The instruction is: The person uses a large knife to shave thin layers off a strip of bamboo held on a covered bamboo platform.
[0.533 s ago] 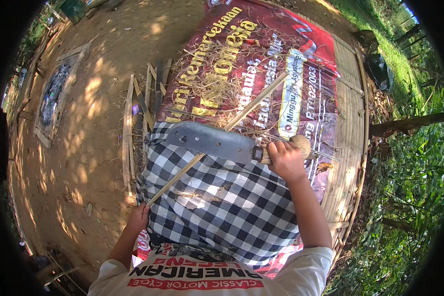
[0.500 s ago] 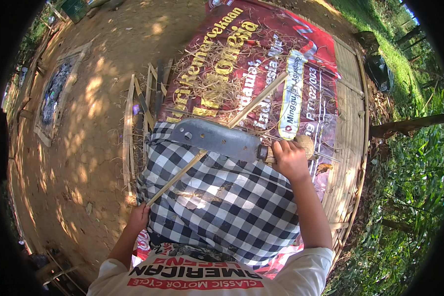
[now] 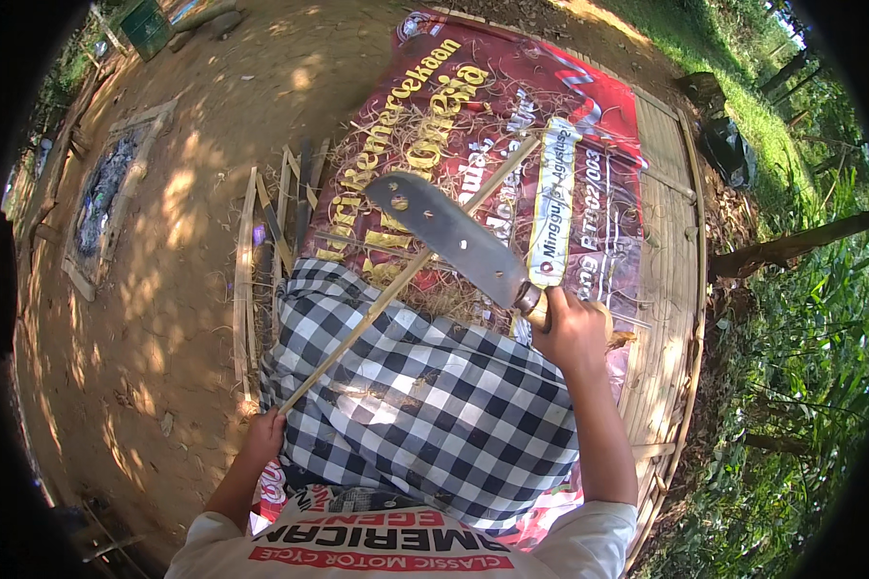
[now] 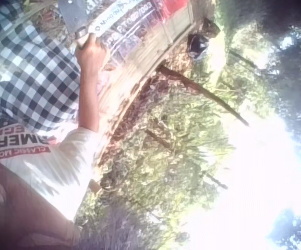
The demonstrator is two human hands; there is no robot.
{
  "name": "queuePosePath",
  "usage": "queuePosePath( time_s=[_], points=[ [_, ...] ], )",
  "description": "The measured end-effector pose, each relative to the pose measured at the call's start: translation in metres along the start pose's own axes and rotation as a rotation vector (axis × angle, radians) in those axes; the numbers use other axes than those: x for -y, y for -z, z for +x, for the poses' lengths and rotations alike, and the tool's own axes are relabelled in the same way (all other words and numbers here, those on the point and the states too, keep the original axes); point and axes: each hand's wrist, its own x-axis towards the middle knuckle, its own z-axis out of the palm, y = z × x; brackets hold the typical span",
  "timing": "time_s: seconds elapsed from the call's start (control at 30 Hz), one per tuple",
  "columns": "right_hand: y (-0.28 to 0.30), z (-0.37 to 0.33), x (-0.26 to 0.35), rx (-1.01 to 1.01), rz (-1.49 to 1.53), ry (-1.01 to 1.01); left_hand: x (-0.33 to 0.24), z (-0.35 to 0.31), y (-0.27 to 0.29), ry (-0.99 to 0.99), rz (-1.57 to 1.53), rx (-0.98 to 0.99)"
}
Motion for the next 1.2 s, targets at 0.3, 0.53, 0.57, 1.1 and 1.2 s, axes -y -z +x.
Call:
queuePosePath(
  time_s=[0.3,0.53,0.57,1.1,1.2],
  points=[
    [-0.044,0.025,0.023,0.086,-0.039,0.339,-0.015,0.005,-0.001,-0.015,-0.067,-0.048],
    [-0.037,0.037,-0.012,-0.029,-0.137,0.404,-0.011,0.004,-0.002,-0.047,0.011,-0.061],
    [-0.033,0.039,-0.025,-0.046,-0.121,0.348,-0.010,0.004,-0.003,-0.042,0.011,-0.061],
    [-0.056,0.017,0.032,0.094,-0.084,0.342,-0.004,-0.001,-0.003,-0.020,0.003,-0.061],
    [-0.047,0.035,0.007,0.073,-0.045,0.384,-0.001,0.004,-0.006,-0.046,0.002,-0.031]
  ],
)
